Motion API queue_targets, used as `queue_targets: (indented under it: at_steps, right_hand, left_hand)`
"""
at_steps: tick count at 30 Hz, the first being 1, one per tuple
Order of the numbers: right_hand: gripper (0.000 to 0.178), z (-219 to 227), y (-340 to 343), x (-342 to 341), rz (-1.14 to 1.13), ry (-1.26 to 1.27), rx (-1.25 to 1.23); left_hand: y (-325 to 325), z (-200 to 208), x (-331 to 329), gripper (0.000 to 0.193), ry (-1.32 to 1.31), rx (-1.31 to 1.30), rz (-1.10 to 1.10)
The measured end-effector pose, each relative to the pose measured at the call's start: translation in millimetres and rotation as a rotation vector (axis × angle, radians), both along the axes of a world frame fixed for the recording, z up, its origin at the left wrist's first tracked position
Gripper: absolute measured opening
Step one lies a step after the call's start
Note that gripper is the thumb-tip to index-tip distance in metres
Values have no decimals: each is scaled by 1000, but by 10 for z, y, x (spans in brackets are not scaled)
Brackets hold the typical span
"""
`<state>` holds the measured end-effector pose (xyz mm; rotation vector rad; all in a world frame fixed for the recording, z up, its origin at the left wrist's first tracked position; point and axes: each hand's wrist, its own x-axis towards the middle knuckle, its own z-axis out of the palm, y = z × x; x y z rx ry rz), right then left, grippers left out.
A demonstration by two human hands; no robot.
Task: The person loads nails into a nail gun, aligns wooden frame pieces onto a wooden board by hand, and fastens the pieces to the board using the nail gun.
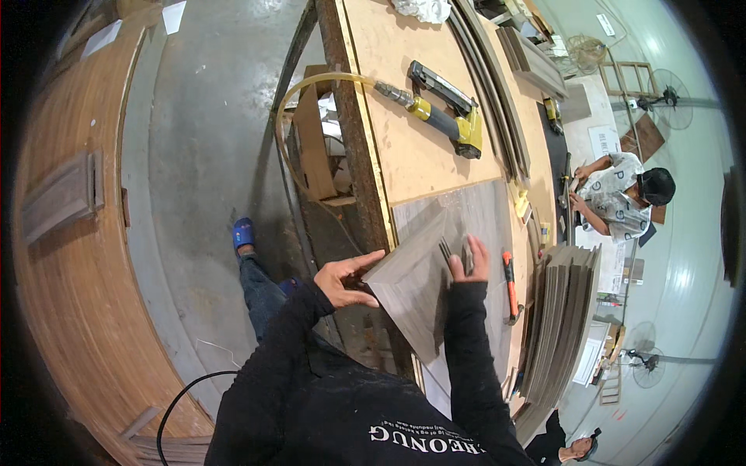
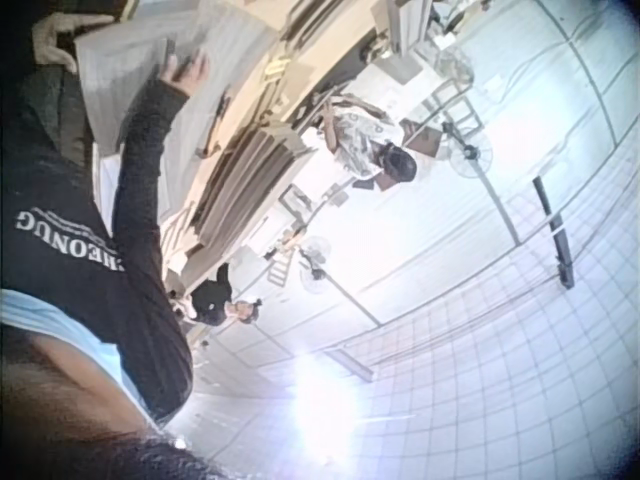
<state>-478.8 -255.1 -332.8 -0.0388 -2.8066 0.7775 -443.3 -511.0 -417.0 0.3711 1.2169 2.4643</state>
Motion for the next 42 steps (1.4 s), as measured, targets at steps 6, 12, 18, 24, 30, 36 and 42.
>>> queue_targets:
  at_steps: [6, 12, 18, 24, 30, 36, 42]
  right_hand:
    - [62, 272, -906, 702, 129, -157, -34]
    - [56, 105, -982, 787, 127, -52, 7]
    - [44, 164, -978, 770, 130, -41, -34]
    - [41, 201, -957, 739, 152, -21, -22]
    - [48, 191, -956, 730, 132, -38, -41]
    - [61, 269, -942, 631, 183, -33, -17]
    - [52, 239, -809, 571, 92, -64, -313]
  left_hand:
    - [-3, 247, 245, 62, -107, -108, 143]
    - [151, 229, 281, 56, -34, -239, 231]
    - [133, 278, 288, 54, -87, -305, 164]
    - [129, 433, 235, 52, -110, -268, 136]
    - [200, 483, 242, 46, -105, -307, 211]
    - [294, 452, 181, 42, -29, -366, 331]
    - [328, 482, 116, 39, -104, -338, 295]
